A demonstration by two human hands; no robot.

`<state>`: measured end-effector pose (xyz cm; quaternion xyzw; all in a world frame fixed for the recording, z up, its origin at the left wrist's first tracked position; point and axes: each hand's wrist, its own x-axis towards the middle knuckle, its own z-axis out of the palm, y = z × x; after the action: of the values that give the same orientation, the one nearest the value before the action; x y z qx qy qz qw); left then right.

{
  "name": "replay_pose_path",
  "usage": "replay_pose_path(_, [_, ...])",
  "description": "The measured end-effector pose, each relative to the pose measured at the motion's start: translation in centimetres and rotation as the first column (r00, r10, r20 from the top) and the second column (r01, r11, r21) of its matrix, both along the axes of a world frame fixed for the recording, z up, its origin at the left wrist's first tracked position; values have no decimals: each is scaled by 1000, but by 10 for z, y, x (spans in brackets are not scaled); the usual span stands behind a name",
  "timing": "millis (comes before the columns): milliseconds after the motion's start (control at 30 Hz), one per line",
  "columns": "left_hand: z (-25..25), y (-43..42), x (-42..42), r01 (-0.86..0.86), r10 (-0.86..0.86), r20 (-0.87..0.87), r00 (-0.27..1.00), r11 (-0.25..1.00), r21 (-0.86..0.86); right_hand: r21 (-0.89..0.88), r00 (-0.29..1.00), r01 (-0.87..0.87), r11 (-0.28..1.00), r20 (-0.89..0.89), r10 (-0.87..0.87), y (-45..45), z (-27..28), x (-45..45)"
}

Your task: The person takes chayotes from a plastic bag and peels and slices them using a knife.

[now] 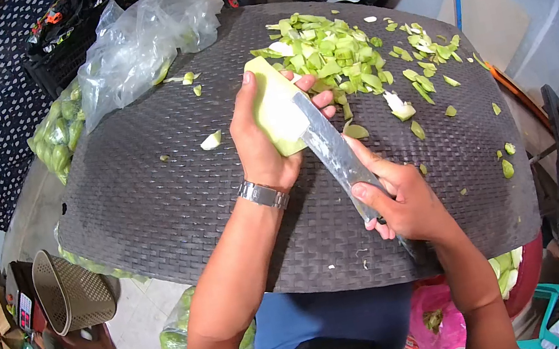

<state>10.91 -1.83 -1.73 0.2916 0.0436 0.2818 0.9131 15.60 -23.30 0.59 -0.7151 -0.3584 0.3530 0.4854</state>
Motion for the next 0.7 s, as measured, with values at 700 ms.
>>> replay_pose_path(700, [-7,3,6,77,-77,-38,996,997,-2,35,986,-64,997,-151,68,-4,-8,9])
